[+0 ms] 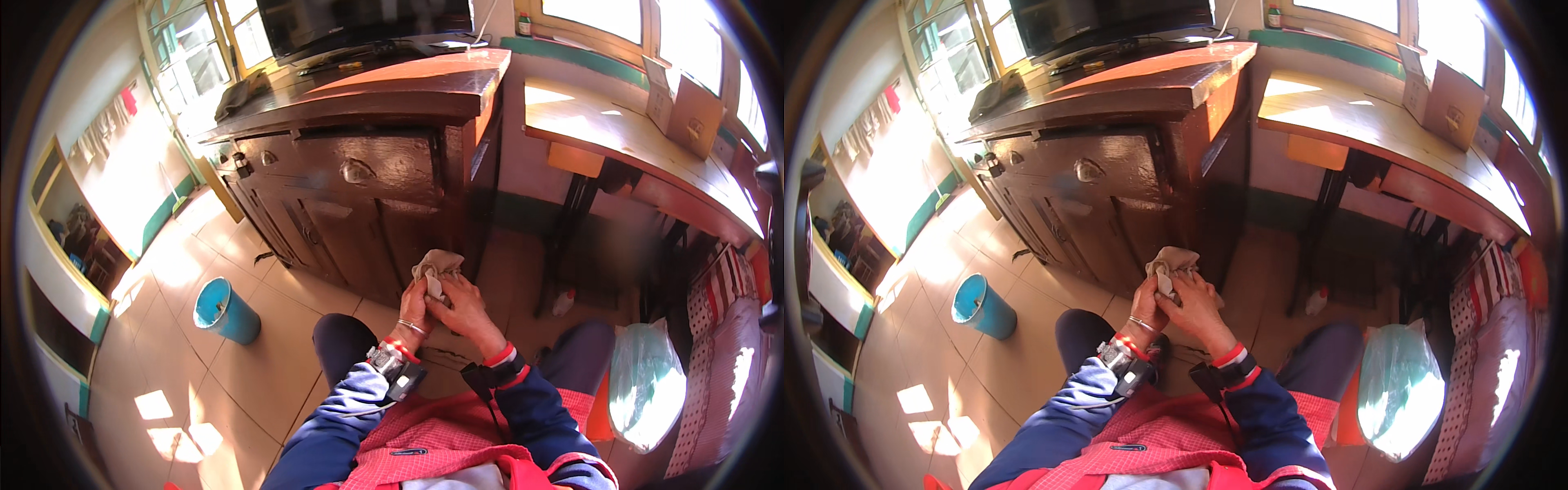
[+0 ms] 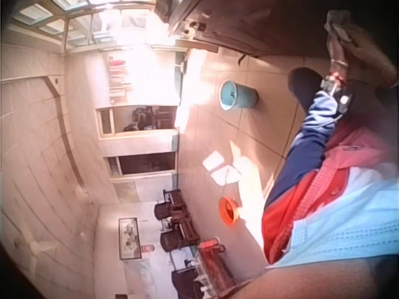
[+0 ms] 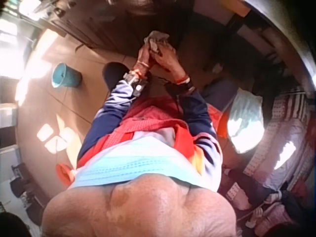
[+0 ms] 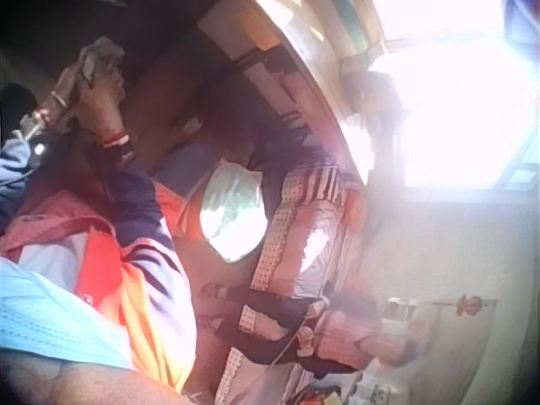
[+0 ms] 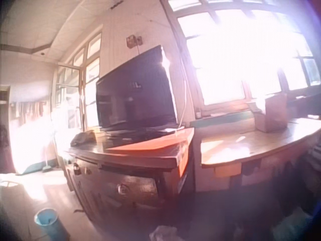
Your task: The person wipes a wooden chair with a cloth, then walks to a red basin to wet and wring the cloth. They return to wipe a wooden cabinet and a nearby table, cleaning multiple surfaces in sequence.
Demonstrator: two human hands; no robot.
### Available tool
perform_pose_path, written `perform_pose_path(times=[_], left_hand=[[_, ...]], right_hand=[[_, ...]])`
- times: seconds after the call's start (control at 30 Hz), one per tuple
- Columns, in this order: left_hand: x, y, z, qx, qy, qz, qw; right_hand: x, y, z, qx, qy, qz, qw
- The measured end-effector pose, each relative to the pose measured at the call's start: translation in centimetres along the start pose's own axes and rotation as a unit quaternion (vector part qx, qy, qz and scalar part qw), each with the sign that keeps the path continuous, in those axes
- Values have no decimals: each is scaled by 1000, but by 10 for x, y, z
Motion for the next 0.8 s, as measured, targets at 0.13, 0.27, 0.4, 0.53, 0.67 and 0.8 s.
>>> perform_pose_path(times=[0.13,0.27,0.4,0.53,0.67,0.8], left_hand=[[-3,-17,73,106,21,57,993],[28,-61,195,360,124,92,920],[108,-105,274,603,508,267,554],[156,-49,272,628,528,242,518],[179,-36,276,656,590,296,366],[194,-34,283,601,644,237,409]], right_hand=[[-26,1,-15,-71,312,57,946],[-77,-19,24,-17,185,188,964],[-69,-51,87,129,245,140,951],[-60,-66,108,128,237,126,955],[-55,-76,117,118,160,59,978],[-54,-85,134,145,116,10,983]])
Point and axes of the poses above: each hand's wrist, its own y-axis towards the middle knuckle, its own x-axis out of the palm, z = x × y, the point moved 10 cm from there along y, towards the middle knuckle, and after that the axes turned 8 degrees about -x, right-handed, at the moved point
